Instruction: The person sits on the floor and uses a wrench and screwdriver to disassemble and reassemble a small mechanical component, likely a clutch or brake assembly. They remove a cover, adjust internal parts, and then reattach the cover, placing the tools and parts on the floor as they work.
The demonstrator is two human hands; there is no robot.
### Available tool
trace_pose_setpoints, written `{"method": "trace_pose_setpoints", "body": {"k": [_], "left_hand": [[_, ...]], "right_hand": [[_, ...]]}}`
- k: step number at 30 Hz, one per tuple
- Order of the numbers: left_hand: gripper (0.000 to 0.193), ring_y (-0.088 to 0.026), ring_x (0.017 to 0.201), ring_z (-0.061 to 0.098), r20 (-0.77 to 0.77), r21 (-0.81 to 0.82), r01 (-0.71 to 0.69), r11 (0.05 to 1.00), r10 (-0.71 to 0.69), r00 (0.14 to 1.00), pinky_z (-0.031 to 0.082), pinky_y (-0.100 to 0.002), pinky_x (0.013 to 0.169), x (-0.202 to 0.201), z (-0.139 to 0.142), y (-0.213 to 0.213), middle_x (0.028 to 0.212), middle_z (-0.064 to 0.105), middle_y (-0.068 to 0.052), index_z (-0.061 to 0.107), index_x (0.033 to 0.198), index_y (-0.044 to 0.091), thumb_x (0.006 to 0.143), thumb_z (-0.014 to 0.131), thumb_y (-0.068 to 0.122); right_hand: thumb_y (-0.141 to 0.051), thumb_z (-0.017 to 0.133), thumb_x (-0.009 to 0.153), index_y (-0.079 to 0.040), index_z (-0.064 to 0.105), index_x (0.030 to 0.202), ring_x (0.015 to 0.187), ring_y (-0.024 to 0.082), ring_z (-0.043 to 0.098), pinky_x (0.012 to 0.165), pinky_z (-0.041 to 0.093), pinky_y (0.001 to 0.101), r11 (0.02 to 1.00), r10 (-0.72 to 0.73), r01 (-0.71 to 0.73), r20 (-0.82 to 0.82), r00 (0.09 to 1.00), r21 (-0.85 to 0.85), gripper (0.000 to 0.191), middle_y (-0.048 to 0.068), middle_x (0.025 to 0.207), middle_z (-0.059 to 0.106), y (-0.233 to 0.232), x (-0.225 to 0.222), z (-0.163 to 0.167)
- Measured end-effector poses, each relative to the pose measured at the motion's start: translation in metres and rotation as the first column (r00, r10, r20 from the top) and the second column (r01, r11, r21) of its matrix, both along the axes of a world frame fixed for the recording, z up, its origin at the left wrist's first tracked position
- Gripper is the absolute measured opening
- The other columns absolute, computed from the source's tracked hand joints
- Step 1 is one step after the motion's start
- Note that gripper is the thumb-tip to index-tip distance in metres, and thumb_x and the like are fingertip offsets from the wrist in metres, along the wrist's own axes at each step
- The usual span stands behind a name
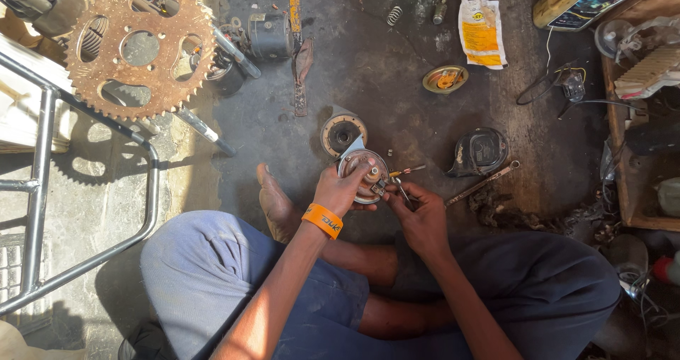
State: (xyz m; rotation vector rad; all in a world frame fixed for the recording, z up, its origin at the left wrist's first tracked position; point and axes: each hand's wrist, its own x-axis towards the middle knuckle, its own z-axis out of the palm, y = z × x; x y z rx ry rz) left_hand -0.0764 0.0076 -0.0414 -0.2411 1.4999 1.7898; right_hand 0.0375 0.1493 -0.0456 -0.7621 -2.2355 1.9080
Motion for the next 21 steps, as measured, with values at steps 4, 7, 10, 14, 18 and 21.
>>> {"method": "trace_pose_setpoints", "body": {"k": [4,7,10,14,18,21], "left_hand": [[0.049,-0.024,0.069,0.077,0.023,0.038,-0.018,0.999,0.017,1.000,0.066,-0.037,0.051,-0.001,0.000,0.001,0.093,0.075,-0.017,0.068,0.111,-0.003,0.086,0.075,0.038],[0.048,-0.024,0.070,0.077,0.025,0.032,-0.014,0.999,0.013,1.000,0.066,-0.038,0.051,-0.001,0.000,0.000,0.094,0.075,-0.017,0.068,0.111,-0.003,0.086,0.075,0.038],[0.047,-0.025,0.070,0.077,0.048,0.021,-0.010,1.000,0.009,0.999,0.066,-0.038,0.052,-0.001,-0.001,-0.002,0.092,0.075,-0.018,0.069,0.109,-0.004,0.087,0.075,0.037],[0.044,-0.024,0.069,0.077,0.049,0.005,-0.029,1.000,0.029,0.998,0.066,-0.038,0.051,-0.004,-0.002,-0.003,0.090,0.075,-0.017,0.070,0.107,-0.002,0.087,0.074,0.037],[0.046,-0.023,0.070,0.075,0.023,-0.011,-0.049,0.999,0.050,0.998,0.064,-0.038,0.051,-0.008,-0.006,-0.004,0.092,0.075,-0.015,0.071,0.109,0.000,0.084,0.078,0.038],[0.049,-0.020,0.074,0.074,0.072,-0.054,-0.035,0.998,0.039,0.997,0.064,-0.038,0.053,-0.008,-0.011,-0.003,0.096,0.074,-0.008,0.066,0.114,0.010,0.077,0.080,0.039]], "right_hand": [[-0.011,0.080,0.088,-0.003,0.075,0.098,0.066,-0.002,0.049,0.057,0.040,0.0177,0.998,0.022,-0.019,-0.052,0.998,0.051,0.014,-0.010,0.075,0.059,0.001,-0.001,0.002],[-0.011,0.079,0.089,-0.001,0.076,0.097,0.064,0.000,0.045,0.056,0.036,0.0200,1.000,0.018,-0.017,-0.011,1.000,0.019,0.013,-0.008,0.075,0.059,0.001,0.000,-0.001],[-0.011,0.077,0.089,-0.003,0.078,0.098,0.063,0.001,0.046,0.055,0.037,0.0219,0.999,0.007,-0.006,0.031,0.999,-0.046,0.012,-0.007,0.078,0.066,0.003,0.001,-0.006],[-0.009,0.075,0.093,-0.002,0.078,0.099,0.085,0.001,0.061,0.076,0.050,0.0214,0.998,0.062,-0.059,-0.139,0.988,0.024,0.010,-0.004,0.092,0.074,0.020,-0.003,-0.014],[-0.019,0.081,0.089,-0.007,0.079,0.106,0.078,0.018,0.063,0.069,0.049,0.0344,0.914,0.012,-0.046,0.086,0.996,0.403,0.021,0.008,0.087,0.073,0.046,-0.021,-0.022],[-0.024,0.079,0.085,-0.010,0.078,0.106,0.091,0.030,0.072,0.078,0.054,0.0411,0.761,0.111,-0.131,0.072,0.991,0.636,0.025,0.012,0.101,0.075,0.042,-0.030,-0.031]]}}
